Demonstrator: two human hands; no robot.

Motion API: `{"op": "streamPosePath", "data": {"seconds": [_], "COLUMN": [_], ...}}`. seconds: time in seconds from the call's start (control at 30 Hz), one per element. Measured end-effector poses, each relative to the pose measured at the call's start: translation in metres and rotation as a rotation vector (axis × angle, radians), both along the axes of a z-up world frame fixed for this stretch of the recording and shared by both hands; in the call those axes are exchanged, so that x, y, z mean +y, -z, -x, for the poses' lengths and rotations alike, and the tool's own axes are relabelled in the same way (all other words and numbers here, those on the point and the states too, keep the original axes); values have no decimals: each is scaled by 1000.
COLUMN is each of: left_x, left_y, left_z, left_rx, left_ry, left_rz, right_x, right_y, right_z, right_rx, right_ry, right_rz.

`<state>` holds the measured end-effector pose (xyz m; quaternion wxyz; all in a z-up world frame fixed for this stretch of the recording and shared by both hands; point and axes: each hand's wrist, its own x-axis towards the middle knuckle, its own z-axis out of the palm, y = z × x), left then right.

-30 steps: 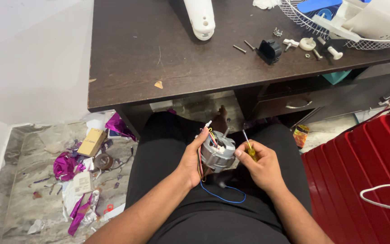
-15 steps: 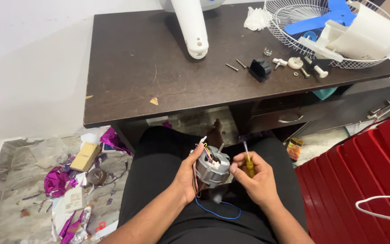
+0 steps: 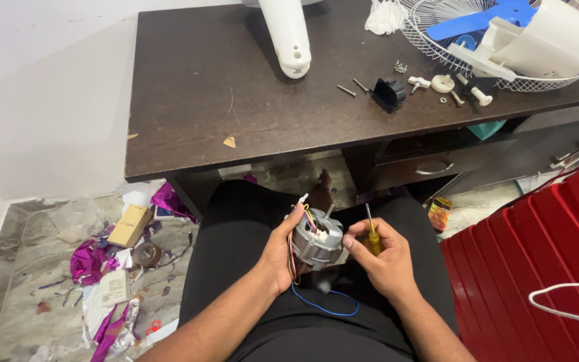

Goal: The person sits on the floor and uses a yellow screwdriver to adjust screws on a small electrical motor held in their hands. They rotate the motor to access different sides and continue tightening or loosening components.

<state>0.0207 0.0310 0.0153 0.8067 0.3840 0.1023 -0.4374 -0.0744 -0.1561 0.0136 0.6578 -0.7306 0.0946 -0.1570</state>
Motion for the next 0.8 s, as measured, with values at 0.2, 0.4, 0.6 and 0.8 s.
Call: {"op": "streamPosePath", "data": {"seconds": [0.2,0.4,0.6,0.8], "left_x": [0,0,0,0], "left_y": [-1,0,-4,0], "left_z": [0,0,0,0], "left_rx": [14,16,37,28], "left_ry": [0,0,1,-29], "left_rz": [0,-23,10,-7], "right_x": [-3,-11,-8,1], "right_y": [-1,10,4,-5], "right_z": [0,-3,-2,0], "right_rx": [-38,22,50,41], "right_ry": [-16,19,-64,-55], "right_rz": [-6,-31,64,132]}}
